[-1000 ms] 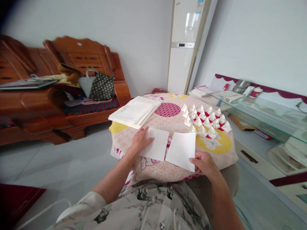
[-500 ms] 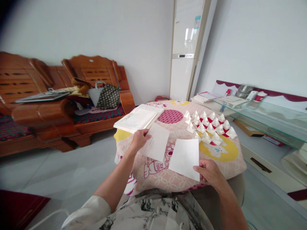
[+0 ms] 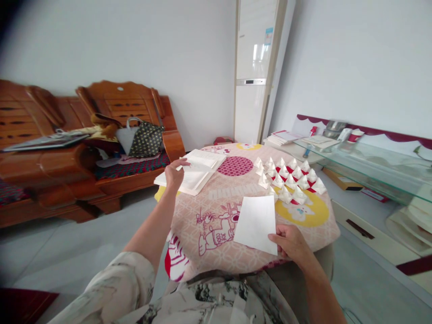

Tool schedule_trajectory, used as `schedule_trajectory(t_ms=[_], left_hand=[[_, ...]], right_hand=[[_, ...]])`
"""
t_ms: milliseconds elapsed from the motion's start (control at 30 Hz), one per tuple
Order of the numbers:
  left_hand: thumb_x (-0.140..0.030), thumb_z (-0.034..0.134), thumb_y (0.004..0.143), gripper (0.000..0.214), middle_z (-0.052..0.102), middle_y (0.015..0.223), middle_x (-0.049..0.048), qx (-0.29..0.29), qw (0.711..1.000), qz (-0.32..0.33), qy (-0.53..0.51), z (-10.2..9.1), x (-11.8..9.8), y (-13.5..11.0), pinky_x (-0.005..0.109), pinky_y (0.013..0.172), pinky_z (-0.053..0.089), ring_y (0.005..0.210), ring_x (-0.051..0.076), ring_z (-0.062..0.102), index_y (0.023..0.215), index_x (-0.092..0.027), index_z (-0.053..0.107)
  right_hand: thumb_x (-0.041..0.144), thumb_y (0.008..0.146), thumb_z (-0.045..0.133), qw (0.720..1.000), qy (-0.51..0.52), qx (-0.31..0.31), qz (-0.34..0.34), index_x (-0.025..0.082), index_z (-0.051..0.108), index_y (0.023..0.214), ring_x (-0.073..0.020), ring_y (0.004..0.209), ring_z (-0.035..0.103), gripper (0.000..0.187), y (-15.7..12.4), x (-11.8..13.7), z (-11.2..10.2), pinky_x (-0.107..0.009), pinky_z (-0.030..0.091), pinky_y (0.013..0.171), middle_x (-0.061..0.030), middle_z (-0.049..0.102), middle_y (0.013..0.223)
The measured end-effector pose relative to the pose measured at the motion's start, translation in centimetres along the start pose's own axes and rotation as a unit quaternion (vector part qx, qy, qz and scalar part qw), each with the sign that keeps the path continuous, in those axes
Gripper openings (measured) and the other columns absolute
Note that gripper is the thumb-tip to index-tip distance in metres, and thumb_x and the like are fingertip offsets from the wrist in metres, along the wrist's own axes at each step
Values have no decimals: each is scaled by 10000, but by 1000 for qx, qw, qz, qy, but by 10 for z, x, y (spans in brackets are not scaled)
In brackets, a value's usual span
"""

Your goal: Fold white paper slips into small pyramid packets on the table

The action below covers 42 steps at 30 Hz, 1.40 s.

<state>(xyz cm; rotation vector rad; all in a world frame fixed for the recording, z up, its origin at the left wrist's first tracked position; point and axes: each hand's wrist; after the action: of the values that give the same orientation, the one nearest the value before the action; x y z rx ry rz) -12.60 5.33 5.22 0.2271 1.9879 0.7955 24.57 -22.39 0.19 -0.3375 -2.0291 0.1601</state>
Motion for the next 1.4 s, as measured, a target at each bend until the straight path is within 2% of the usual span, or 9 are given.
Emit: schedule_trajectory(t_ms=[100,267,367,533,767,900,1100,1200,1400], left_hand=[[-12,488,649,326,756,1108,60,94,990,-95,42,3,20,-20,350,1040,482,1108,234,677,755,-174,751],[-2,449,637,380,746,1150,28,95,986,-117,71,-4,25,-34,364,1070,476,1163,254,657,753,-198,754],[2,423,665,468,727,1201,29,22,993,-95,68,-5,10,-34,374,1128,427,1218,226,623,927,-188,761],[-200,572,831,357,686,1258,116,111,989,-57,-77,13,-41,-57,406,1021,510,1166,250,642,1163,-150,693],[-370,801,732,626,692,1231,178,422,807,-196,-364,41,-90,-115,412,899,569,1081,280,682,1274,-127,604],[-382,796,730,400,763,1017,135,405,813,-228,-350,45,-90,-119,377,782,588,850,229,715,1011,-109,718],[-373,714,824,260,774,886,86,344,881,-56,-319,43,-105,-94,361,749,595,814,221,718,896,-130,775],[-307,693,848,219,764,1082,88,306,911,57,-271,33,-114,-80,413,964,553,1080,246,693,1014,-200,788],[-189,644,859,291,703,1257,82,392,891,167,-158,20,-92,-79,417,1053,505,1189,225,653,1121,-254,754]], right_hand=[[529,650,627,1000,-3,4,-6,210,498,577,-104,332,470,352,1,-1,-1,-213,303,370,19,551,421],[521,671,632,1000,-3,4,-14,207,508,589,-105,337,464,347,1,-5,-1,-217,289,374,20,553,435],[523,691,638,1000,5,-1,-24,202,535,611,-107,346,447,346,0,0,1,-221,280,381,27,528,417],[478,752,648,995,13,-27,-96,188,576,609,-103,415,421,331,6,24,8,-227,300,428,37,492,439],[508,724,688,988,82,-46,-124,182,576,604,-103,467,420,365,23,50,21,-224,301,436,35,501,512],[497,736,698,988,60,-40,-140,169,599,627,-113,495,473,359,30,58,19,-227,352,461,20,548,546],[461,727,727,975,42,-90,-199,163,655,721,-106,475,503,306,47,95,1,-226,394,456,4,616,605],[427,762,695,954,50,-139,-260,160,694,728,-138,530,570,269,59,111,-3,-256,469,522,-36,677,636],[280,810,638,914,-57,-134,-378,216,775,877,-247,958,699,166,67,98,8,-390,542,881,-81,769,981]])
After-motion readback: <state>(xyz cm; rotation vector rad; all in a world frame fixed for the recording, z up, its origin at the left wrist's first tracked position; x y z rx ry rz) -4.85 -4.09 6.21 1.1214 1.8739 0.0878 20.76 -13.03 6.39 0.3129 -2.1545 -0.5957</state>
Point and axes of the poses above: each hand's wrist, its own y-axis towards the middle knuckle, its own z-axis out of the palm, x = y × z
